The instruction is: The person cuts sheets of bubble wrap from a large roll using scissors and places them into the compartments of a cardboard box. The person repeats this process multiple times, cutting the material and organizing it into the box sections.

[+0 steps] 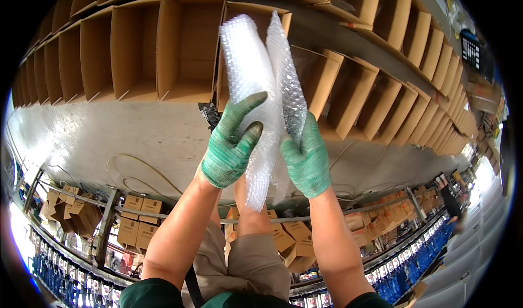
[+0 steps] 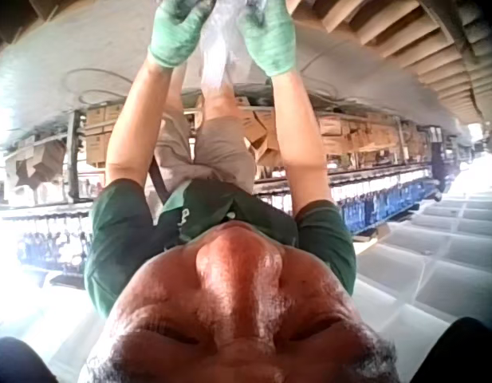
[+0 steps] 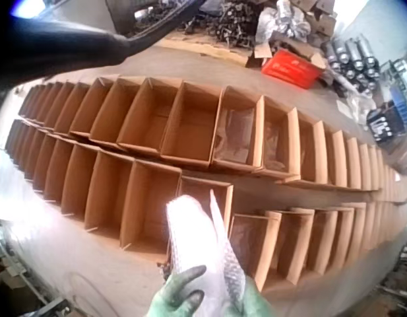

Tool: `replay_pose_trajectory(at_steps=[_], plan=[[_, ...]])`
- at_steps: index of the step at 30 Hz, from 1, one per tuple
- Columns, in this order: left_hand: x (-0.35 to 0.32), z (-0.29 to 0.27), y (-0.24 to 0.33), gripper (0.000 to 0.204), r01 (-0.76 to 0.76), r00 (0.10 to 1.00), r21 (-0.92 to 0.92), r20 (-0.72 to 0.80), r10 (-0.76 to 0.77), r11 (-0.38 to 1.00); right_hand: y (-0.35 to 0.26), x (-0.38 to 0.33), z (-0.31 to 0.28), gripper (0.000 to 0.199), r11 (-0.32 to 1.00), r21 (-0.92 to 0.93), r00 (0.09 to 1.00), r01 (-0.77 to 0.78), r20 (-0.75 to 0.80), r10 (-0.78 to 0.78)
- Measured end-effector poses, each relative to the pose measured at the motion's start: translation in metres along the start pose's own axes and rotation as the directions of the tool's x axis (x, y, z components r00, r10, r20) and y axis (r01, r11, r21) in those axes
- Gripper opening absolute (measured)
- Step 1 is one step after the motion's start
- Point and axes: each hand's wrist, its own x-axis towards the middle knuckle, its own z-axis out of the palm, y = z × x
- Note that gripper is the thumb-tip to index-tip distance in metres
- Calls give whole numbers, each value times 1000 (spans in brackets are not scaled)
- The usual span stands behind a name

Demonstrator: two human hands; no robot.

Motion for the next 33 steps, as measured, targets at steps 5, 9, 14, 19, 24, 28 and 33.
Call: replay_pose_trajectory(at_steps=[5, 9, 14, 19, 24, 28, 33], plan=[[-14, 15, 2, 58, -49, 998, -81, -33, 46, 996, 8, -17, -3, 48, 989, 148, 1000, 7, -6, -6], [-24, 26, -1, 56, -189, 980, 70, -43, 192, 980, 8, -32, -11, 64, 983, 118, 989, 144, 13, -146], [-42, 40, 16, 58, -167, 985, 27, -30, 168, 986, -16, -54, -15, 82, 980, 88, 983, 178, 37, -182], [-52, 43, 38, 60, -132, 991, 37, 5, 132, 991, -31, -67, -22, 83, 984, 113, 989, 137, 40, -143], [-49, 37, 33, 67, -62, 997, -12, 37, 62, 998, -32, -71, -13, 76, 975, 204, 994, 91, 39, -101], [-39, 16, 25, 70, -150, 983, 196, 130, 126, 969, -4, -67, 9, 62, 984, 152, 994, 88, -71, -78], [-35, -27, 7, 67, -42, 981, 162, 196, 9, 986, 9, -65, 46, 51, 986, 157, 986, 45, -163, -19]])
